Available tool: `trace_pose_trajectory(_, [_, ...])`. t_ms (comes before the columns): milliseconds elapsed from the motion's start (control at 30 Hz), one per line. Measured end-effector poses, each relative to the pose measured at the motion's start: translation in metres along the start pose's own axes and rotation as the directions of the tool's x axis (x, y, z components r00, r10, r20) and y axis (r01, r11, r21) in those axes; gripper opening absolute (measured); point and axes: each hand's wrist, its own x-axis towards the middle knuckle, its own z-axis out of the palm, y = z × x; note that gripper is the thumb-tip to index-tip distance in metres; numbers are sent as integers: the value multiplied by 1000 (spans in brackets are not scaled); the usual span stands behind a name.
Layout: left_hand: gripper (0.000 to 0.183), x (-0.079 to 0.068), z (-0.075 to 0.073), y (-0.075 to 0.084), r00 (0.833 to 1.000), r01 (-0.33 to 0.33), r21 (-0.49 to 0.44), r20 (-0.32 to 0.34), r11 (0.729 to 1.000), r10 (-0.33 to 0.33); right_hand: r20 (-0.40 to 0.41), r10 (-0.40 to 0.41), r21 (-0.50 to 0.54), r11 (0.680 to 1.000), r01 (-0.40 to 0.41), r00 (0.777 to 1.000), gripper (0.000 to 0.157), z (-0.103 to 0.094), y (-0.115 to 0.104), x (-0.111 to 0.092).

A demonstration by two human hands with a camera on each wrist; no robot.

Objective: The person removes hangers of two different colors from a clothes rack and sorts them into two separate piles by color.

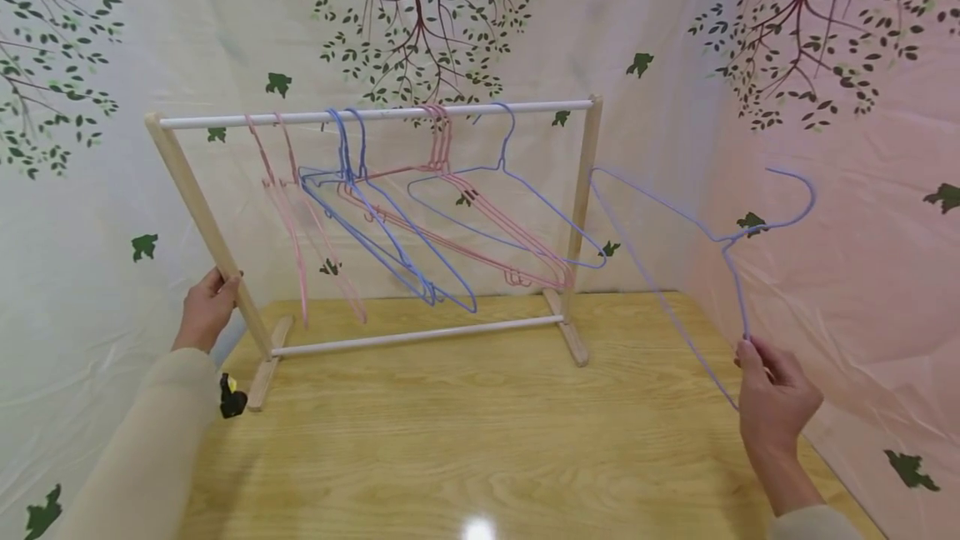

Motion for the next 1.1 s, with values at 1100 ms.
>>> trace_pose_trajectory(1100, [47,-19,-5,7,1000,-16,-11,2,1000,16,85,389,-555,783,-281,917,10,-38,42,-9])
